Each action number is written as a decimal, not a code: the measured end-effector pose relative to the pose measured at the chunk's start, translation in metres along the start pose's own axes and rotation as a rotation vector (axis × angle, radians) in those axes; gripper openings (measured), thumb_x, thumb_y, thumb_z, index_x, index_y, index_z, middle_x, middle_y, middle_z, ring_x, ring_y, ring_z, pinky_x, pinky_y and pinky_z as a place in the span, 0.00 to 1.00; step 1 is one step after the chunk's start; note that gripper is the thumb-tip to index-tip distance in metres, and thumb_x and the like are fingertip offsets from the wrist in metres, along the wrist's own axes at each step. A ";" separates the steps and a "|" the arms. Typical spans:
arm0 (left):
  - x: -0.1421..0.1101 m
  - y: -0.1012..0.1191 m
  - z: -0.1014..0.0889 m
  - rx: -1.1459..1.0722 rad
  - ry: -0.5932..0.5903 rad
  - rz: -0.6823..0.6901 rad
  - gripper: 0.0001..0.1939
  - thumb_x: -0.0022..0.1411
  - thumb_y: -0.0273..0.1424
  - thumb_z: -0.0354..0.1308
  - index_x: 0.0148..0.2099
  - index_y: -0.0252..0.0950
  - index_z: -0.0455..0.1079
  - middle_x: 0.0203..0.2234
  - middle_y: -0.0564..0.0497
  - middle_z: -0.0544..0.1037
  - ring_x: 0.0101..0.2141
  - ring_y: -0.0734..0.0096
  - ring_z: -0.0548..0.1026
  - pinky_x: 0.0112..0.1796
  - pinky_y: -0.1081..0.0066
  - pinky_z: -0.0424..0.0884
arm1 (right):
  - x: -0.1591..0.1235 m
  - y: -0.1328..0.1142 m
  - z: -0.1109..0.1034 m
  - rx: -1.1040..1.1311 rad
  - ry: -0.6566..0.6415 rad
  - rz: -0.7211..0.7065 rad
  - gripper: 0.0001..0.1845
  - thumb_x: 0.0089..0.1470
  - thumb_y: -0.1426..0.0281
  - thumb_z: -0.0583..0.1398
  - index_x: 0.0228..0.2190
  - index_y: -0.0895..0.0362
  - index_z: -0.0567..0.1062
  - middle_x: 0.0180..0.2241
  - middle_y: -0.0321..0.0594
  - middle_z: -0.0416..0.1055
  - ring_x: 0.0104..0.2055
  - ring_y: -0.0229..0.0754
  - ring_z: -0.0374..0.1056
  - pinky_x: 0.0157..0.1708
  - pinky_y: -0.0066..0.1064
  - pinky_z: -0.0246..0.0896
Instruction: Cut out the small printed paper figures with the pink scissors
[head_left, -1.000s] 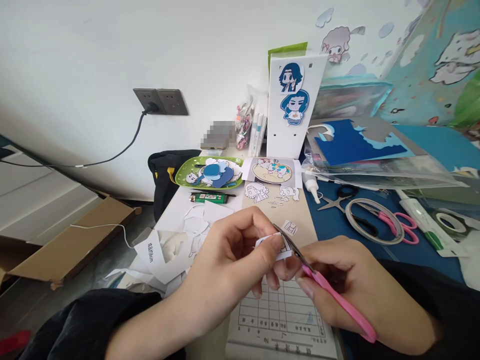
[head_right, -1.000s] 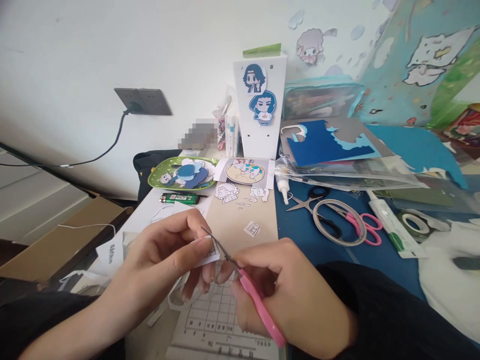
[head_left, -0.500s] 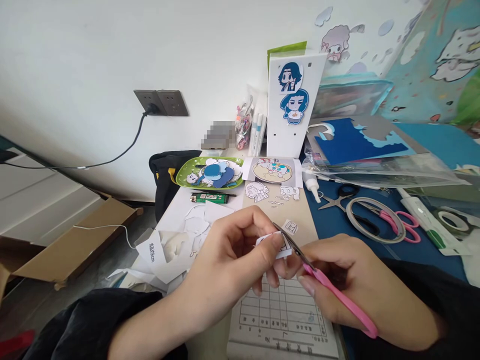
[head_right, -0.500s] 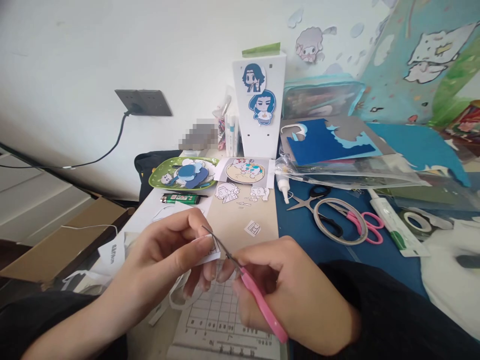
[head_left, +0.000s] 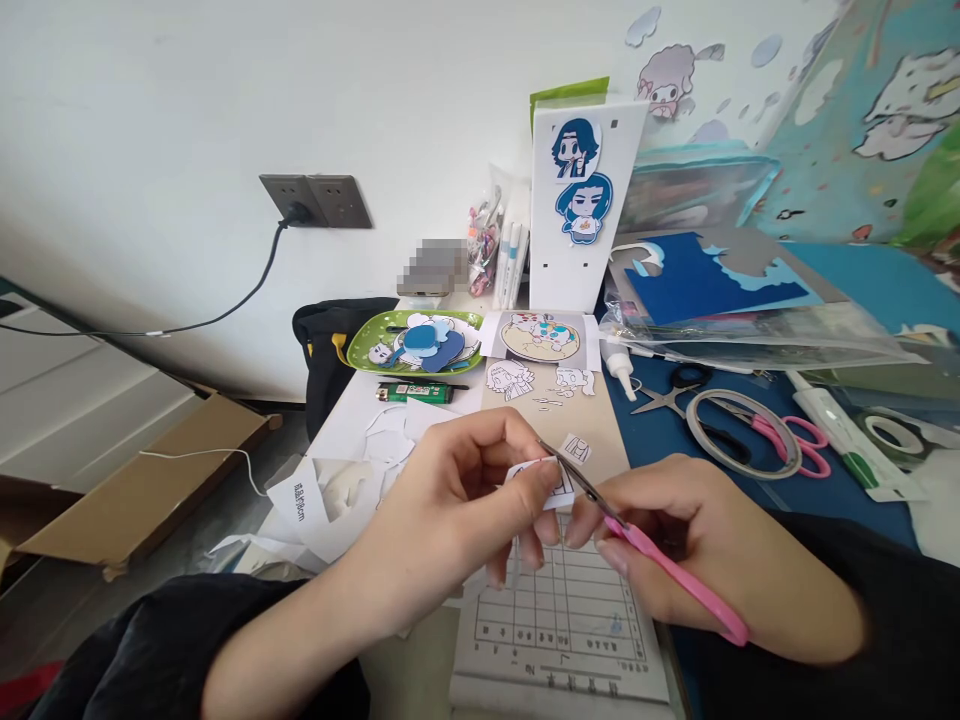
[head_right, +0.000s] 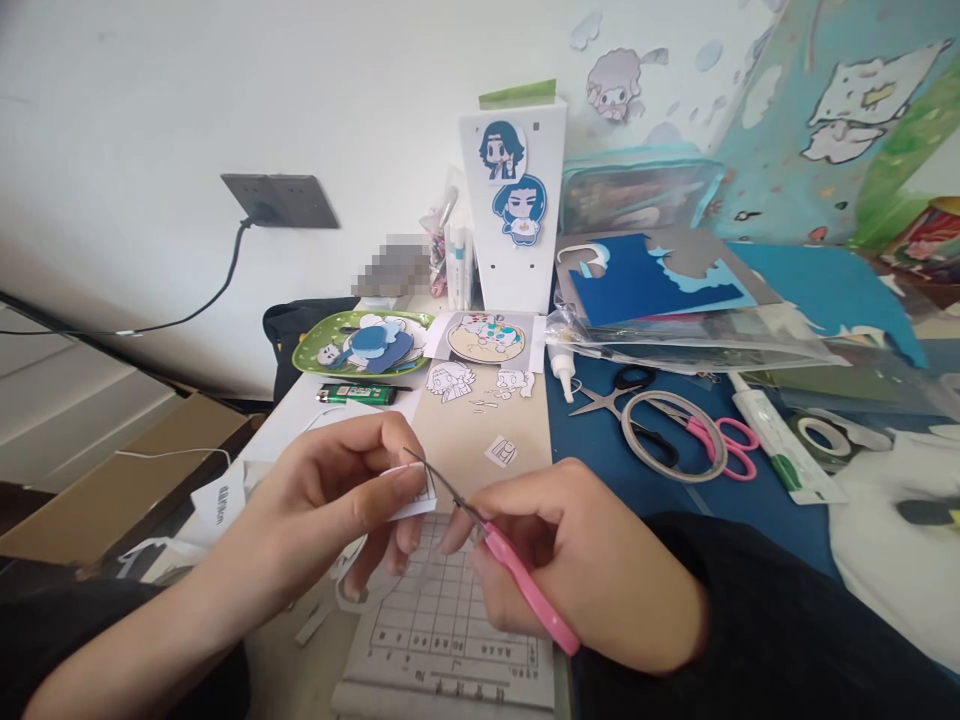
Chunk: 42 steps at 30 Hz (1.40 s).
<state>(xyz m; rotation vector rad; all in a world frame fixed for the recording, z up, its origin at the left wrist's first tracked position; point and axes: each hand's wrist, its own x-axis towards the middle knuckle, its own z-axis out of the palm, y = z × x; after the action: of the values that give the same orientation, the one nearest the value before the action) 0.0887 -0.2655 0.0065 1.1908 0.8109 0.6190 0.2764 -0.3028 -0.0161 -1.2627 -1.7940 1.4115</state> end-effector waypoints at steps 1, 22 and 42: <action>0.000 0.000 0.000 0.011 -0.003 -0.011 0.09 0.60 0.32 0.55 0.29 0.35 0.62 0.17 0.57 0.71 0.16 0.81 0.68 0.13 0.86 0.62 | 0.000 0.000 -0.001 -0.013 -0.010 0.009 0.09 0.40 0.81 0.58 0.26 0.60 0.74 0.22 0.34 0.63 0.20 0.31 0.51 0.19 0.24 0.50; -0.001 0.008 -0.001 0.121 -0.026 -0.078 0.09 0.58 0.33 0.55 0.28 0.35 0.62 0.16 0.57 0.70 0.16 0.80 0.67 0.13 0.85 0.61 | -0.001 -0.003 -0.005 -0.034 -0.066 -0.037 0.06 0.44 0.76 0.57 0.26 0.61 0.75 0.17 0.30 0.54 0.17 0.29 0.47 0.15 0.22 0.44; -0.001 0.010 -0.001 0.119 -0.029 -0.083 0.09 0.59 0.32 0.55 0.28 0.35 0.62 0.16 0.56 0.71 0.16 0.81 0.67 0.13 0.86 0.61 | -0.001 0.005 -0.002 -0.110 -0.025 -0.088 0.09 0.42 0.78 0.56 0.25 0.59 0.76 0.19 0.35 0.62 0.18 0.33 0.53 0.17 0.25 0.50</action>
<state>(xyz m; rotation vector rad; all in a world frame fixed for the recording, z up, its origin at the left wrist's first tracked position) 0.0877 -0.2633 0.0158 1.2649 0.8780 0.4899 0.2807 -0.3030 -0.0203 -1.2087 -1.9434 1.3015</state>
